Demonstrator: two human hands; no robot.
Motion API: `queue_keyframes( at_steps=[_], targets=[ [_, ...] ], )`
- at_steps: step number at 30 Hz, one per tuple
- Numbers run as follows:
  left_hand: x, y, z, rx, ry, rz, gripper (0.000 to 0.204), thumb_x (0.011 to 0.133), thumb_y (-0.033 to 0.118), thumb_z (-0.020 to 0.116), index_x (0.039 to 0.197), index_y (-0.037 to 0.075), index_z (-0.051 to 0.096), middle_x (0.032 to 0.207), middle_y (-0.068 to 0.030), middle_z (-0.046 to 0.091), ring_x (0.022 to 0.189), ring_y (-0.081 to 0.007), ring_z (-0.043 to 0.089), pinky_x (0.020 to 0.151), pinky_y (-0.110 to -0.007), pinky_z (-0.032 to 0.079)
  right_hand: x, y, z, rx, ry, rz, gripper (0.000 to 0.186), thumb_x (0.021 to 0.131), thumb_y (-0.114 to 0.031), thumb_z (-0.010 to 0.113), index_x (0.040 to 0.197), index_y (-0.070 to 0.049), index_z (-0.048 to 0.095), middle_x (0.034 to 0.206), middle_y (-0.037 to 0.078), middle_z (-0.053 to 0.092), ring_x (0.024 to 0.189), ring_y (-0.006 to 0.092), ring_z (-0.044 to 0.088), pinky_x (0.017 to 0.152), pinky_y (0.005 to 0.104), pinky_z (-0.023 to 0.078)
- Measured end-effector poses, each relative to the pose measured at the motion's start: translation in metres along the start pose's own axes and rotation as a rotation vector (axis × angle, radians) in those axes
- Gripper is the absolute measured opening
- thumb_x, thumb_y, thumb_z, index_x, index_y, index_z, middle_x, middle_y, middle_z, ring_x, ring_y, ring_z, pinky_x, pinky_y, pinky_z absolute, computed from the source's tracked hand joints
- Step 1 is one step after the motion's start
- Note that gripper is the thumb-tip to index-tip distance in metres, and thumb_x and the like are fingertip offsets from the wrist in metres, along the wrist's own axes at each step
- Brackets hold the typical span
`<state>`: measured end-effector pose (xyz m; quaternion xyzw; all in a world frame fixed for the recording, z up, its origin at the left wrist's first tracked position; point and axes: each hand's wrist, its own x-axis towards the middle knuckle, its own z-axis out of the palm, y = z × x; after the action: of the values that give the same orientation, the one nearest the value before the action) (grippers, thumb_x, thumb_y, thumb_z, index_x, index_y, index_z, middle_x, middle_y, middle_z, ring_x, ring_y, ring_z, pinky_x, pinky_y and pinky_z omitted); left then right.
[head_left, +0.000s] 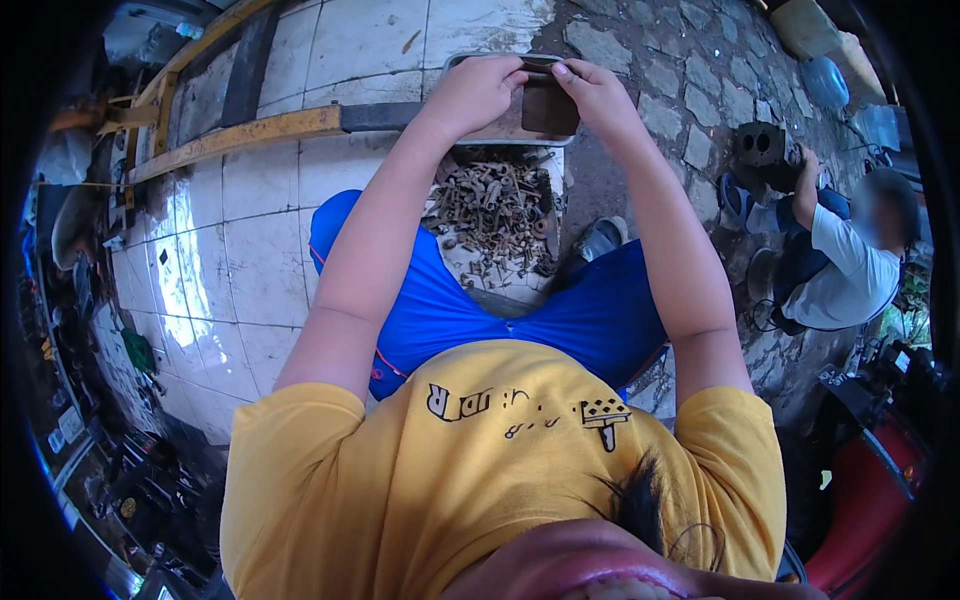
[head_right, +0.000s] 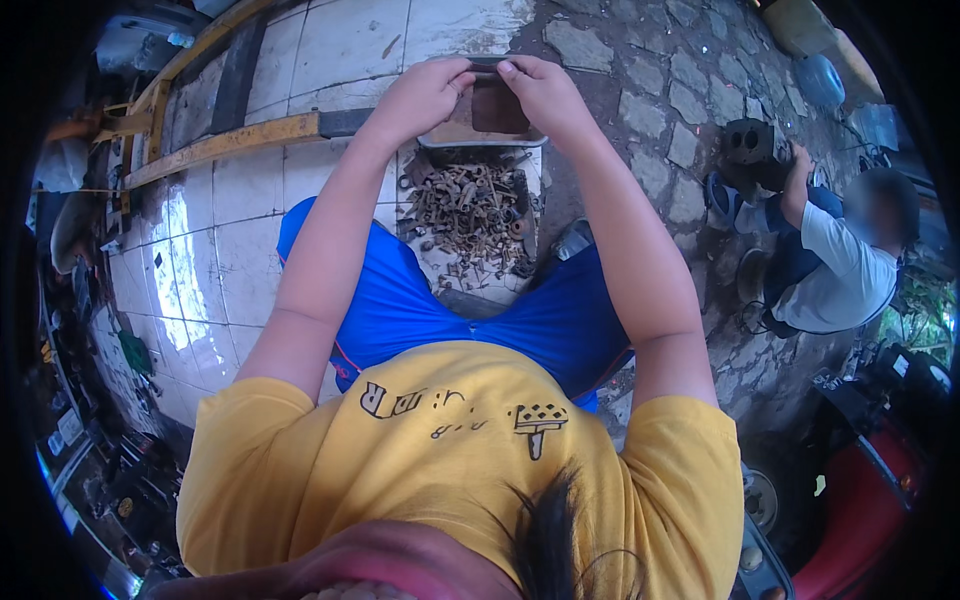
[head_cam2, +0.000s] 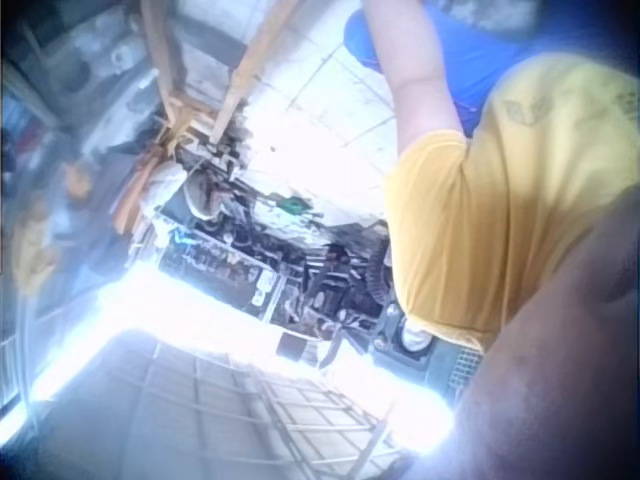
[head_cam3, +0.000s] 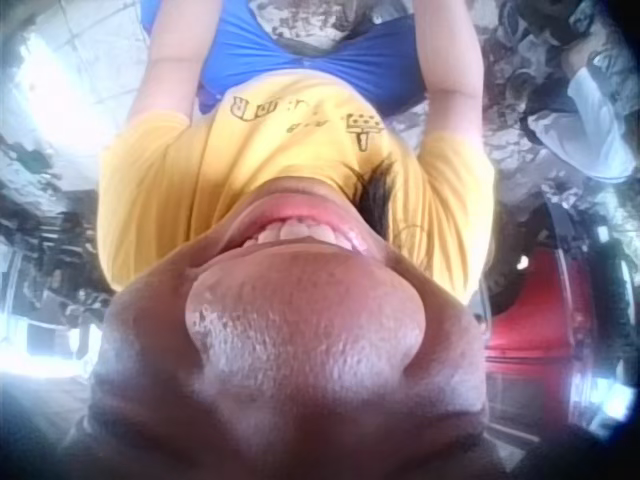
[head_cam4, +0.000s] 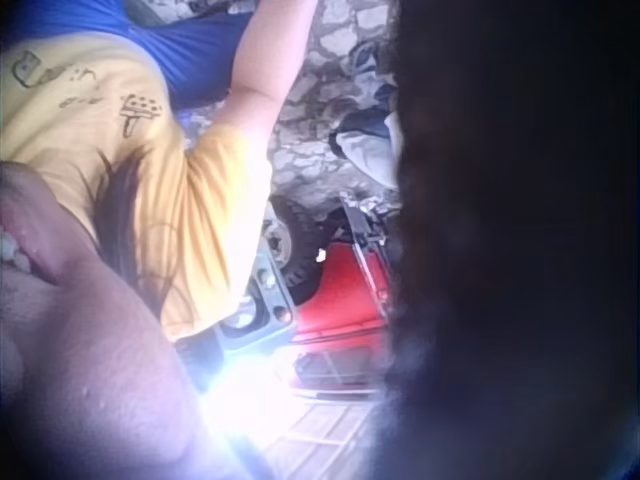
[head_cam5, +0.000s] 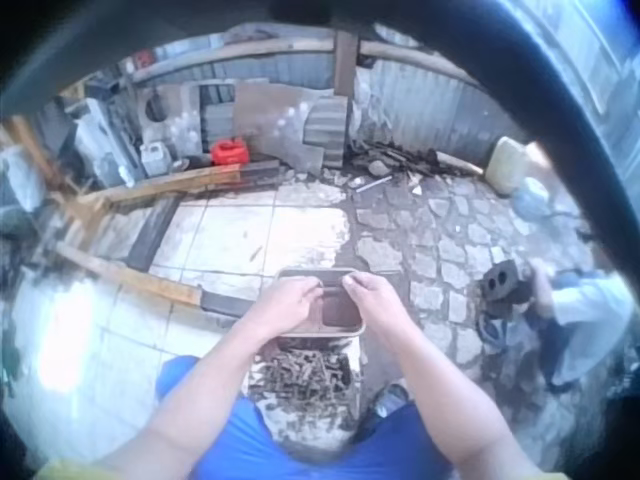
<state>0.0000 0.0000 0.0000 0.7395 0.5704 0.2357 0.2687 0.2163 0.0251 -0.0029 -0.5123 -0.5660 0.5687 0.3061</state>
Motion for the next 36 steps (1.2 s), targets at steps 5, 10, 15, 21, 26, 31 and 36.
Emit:
queue_keyframes(
  at_steps=[5, 10, 15, 21, 26, 31, 36],
  targets=[
    [-0.002, 0.006, -0.003, 0.025, 0.018, -0.019, 0.023, 0.103, 0.027, 0.060, 0.110, 0.009, 0.073, 0.105, -0.0178, 0.074, 0.103, -0.0403, 0.069, 0.087, -0.050, 0.054, -0.010, -0.012, 0.001, -0.067, -0.039, 0.020, 0.037, 0.109, -0.033, 0.061, 0.122, 0.000, 0.072, 0.099, 0.002, 0.073, 0.094, 0.0092, 0.061, 0.087, 0.0296, 0.049],
    [-0.003, -0.001, 0.002, -0.016, 0.099, 0.062, 0.023, 0.103, 0.024, 0.061, 0.115, 0.008, 0.072, 0.105, -0.0196, 0.073, 0.101, -0.0422, 0.068, 0.085, -0.049, 0.054, -0.008, -0.014, -0.005, 0.124, -0.001, -0.029, 0.036, 0.109, -0.033, 0.061, 0.121, -0.001, 0.073, 0.103, 0.002, 0.074, 0.095, 0.0106, 0.062, 0.088, 0.0281, 0.048],
    [-0.004, -0.011, 0.010, 0.005, 0.129, 0.077, 0.023, 0.102, 0.022, 0.061, 0.117, 0.008, 0.071, 0.107, -0.0193, 0.073, 0.102, -0.0417, 0.068, 0.086, -0.048, 0.054, -0.005, -0.011, 0.004, 0.167, 0.099, -0.121, 0.036, 0.109, -0.033, 0.061, 0.120, -0.001, 0.073, 0.097, 0.000, 0.070, 0.087, 0.0092, 0.057, 0.080, 0.0266, 0.046],
    [-0.002, -0.007, 0.004, 0.036, 0.102, 0.043, 0.023, 0.102, 0.023, 0.060, 0.115, 0.009, 0.072, 0.106, -0.0181, 0.074, 0.102, -0.0421, 0.068, 0.085, -0.049, 0.054, -0.011, -0.014, 0.007, 0.026, 0.084, -0.020, 0.037, 0.109, -0.034, 0.060, 0.123, -0.001, 0.074, 0.099, 0.001, 0.072, 0.088, 0.0098, 0.060, 0.082, 0.0274, 0.048],
    [-0.002, -0.013, 0.004, 0.077, 0.082, 0.062, 0.023, 0.102, 0.024, 0.061, 0.116, 0.008, 0.071, 0.105, -0.0193, 0.073, 0.101, -0.0436, 0.067, 0.084, -0.050, 0.053, -0.008, -0.005, 0.009, 0.030, 0.072, -0.081, 0.042, 0.109, -0.036, 0.061, 0.126, 0.001, 0.072, 0.101, 0.002, 0.073, 0.095, 0.0094, 0.061, 0.088, 0.0276, 0.048],
    [-0.002, 0.000, 0.001, 0.059, 0.095, 0.055, 0.023, 0.104, 0.025, 0.058, 0.113, 0.006, 0.068, 0.103, -0.0204, 0.072, 0.099, -0.0449, 0.067, 0.083, -0.051, 0.052, -0.010, -0.001, 0.010, -0.050, 0.051, -0.120, 0.037, 0.110, -0.036, 0.060, 0.117, -0.002, 0.073, 0.079, -0.003, 0.062, 0.072, 0.0089, 0.052, 0.067, 0.0303, 0.045],
    [-0.002, 0.006, -0.005, 0.080, 0.064, 0.034, 0.025, 0.106, 0.026, 0.055, 0.114, 0.006, 0.066, 0.102, -0.0220, 0.072, 0.098, -0.0459, 0.066, 0.081, -0.050, 0.052, 0.003, 0.004, 0.003, -0.083, 0.053, -0.177, 0.037, 0.109, -0.036, 0.060, 0.119, -0.003, 0.073, 0.081, 0.001, 0.068, 0.075, 0.0104, 0.057, 0.071, 0.0318, 0.048]
  ],
)
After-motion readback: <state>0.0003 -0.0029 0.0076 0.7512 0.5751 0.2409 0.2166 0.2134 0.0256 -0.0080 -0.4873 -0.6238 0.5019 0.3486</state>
